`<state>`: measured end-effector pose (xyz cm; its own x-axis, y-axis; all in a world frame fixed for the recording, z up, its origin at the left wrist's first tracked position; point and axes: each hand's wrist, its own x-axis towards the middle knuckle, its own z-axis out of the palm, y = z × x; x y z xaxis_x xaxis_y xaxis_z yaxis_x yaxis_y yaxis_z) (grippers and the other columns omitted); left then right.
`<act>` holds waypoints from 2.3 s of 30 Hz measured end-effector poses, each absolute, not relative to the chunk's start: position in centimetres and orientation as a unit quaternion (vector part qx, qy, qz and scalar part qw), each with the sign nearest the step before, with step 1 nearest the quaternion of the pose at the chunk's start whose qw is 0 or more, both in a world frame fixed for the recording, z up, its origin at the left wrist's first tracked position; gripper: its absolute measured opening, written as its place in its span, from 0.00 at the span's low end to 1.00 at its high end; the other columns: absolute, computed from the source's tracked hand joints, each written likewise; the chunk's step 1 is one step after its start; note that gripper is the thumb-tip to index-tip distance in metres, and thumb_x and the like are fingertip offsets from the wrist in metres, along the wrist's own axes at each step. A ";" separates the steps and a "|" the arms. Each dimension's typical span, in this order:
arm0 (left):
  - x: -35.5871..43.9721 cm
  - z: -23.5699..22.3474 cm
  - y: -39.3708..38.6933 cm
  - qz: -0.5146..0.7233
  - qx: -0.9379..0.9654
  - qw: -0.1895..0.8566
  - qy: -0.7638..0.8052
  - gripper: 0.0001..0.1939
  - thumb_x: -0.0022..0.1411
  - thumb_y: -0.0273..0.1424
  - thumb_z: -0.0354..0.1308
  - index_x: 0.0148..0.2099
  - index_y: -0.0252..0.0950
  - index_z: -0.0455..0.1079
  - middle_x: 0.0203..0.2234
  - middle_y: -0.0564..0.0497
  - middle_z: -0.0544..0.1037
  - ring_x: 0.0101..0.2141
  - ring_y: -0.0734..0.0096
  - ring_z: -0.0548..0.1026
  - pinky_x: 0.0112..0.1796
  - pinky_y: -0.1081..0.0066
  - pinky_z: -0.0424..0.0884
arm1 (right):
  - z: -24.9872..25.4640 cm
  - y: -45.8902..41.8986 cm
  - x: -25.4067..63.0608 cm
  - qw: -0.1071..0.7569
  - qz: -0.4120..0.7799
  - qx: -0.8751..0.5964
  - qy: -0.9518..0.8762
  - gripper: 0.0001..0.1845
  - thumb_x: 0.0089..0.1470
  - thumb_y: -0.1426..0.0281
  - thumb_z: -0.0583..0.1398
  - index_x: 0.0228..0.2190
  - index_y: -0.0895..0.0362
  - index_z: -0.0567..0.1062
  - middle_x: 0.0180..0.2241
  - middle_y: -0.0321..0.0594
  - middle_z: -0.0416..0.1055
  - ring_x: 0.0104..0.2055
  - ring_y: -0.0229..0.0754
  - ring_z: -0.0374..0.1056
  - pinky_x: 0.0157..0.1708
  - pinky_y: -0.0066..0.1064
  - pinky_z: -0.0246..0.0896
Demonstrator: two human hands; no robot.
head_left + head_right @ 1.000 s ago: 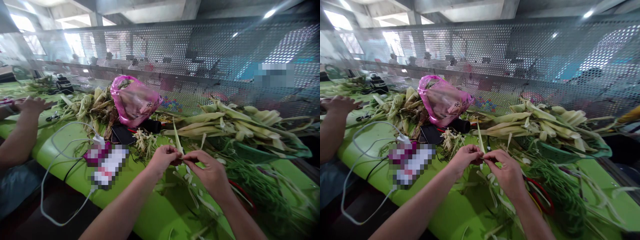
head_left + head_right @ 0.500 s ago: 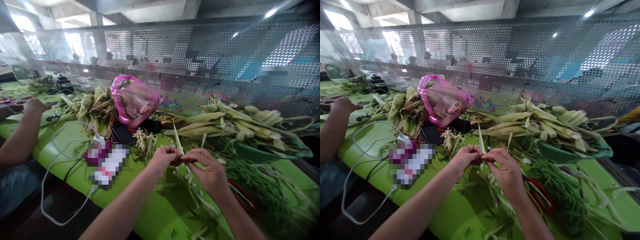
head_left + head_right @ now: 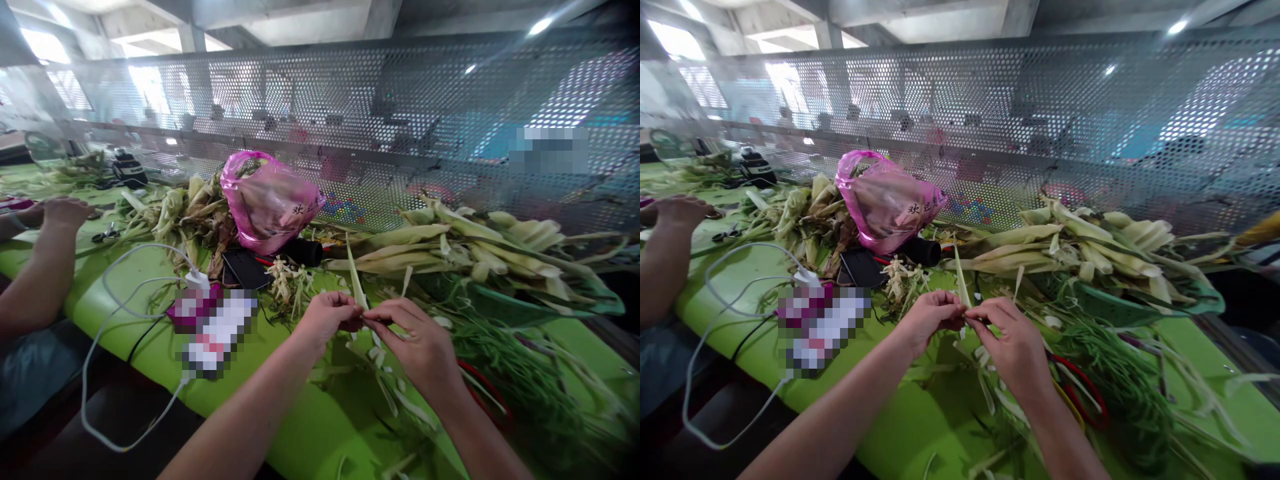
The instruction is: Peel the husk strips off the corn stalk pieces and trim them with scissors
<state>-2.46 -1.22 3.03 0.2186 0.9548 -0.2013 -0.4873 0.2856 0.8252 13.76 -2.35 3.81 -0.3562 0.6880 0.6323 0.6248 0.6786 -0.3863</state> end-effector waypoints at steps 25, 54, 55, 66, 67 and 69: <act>-2.6 3.1 -1.3 0.506 0.314 0.722 0.352 0.18 0.35 0.28 0.72 0.28 0.31 0.67 0.20 0.53 0.74 0.20 0.78 0.72 0.28 0.74 0.70 | 4.3 -2.2 14.2 0.389 0.102 -0.419 -0.814 0.04 0.56 0.68 0.60 0.32 0.53 0.75 0.33 0.40 0.72 0.37 0.44 0.70 0.38 0.35 0.65; -2.5 3.3 -1.4 0.504 0.321 0.718 0.359 0.16 0.35 0.28 0.70 0.27 0.31 0.68 0.19 0.53 0.73 0.19 0.77 0.72 0.28 0.73 0.70 | 4.3 -2.1 14.0 0.425 0.220 -0.450 -0.754 0.10 0.51 0.61 0.63 0.30 0.54 0.78 0.30 0.41 0.76 0.33 0.45 0.72 0.37 0.36 0.68; -2.5 3.2 -1.4 0.501 0.319 0.719 0.360 0.16 0.35 0.28 0.70 0.27 0.31 0.68 0.18 0.53 0.73 0.20 0.77 0.72 0.28 0.73 0.70 | 4.3 -2.1 14.0 0.423 0.207 -0.454 -0.756 0.10 0.51 0.61 0.63 0.30 0.54 0.78 0.30 0.40 0.76 0.33 0.45 0.72 0.36 0.36 0.67; -2.3 3.0 -1.5 0.503 0.366 0.709 0.332 0.18 0.38 0.35 0.71 0.27 0.30 0.68 0.18 0.52 0.73 0.20 0.78 0.70 0.27 0.75 0.67 | 3.4 -1.4 14.4 0.403 0.268 -0.504 -0.715 0.12 0.52 0.59 0.61 0.31 0.56 0.75 0.29 0.39 0.76 0.31 0.44 0.71 0.34 0.35 0.67; -2.3 3.0 -1.5 0.503 0.372 0.706 0.332 0.18 0.39 0.36 0.71 0.27 0.30 0.69 0.18 0.52 0.73 0.20 0.78 0.70 0.28 0.75 0.67 | 3.3 -1.5 14.4 0.402 0.271 -0.507 -0.712 0.12 0.52 0.59 0.61 0.31 0.56 0.74 0.28 0.39 0.75 0.31 0.44 0.71 0.34 0.35 0.66; -2.2 3.0 -1.5 0.504 0.381 0.700 0.333 0.18 0.38 0.35 0.72 0.27 0.30 0.69 0.19 0.52 0.73 0.21 0.78 0.71 0.28 0.75 0.67 | 3.4 -1.6 14.3 0.401 0.269 -0.515 -0.708 0.11 0.52 0.60 0.61 0.30 0.56 0.74 0.27 0.39 0.75 0.30 0.43 0.70 0.32 0.35 0.66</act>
<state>-2.23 -1.46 2.99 0.2694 0.9596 -0.0815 -0.4524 0.2008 0.8689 14.28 -1.56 3.35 -0.1484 0.9454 0.2902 0.5143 0.3244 -0.7939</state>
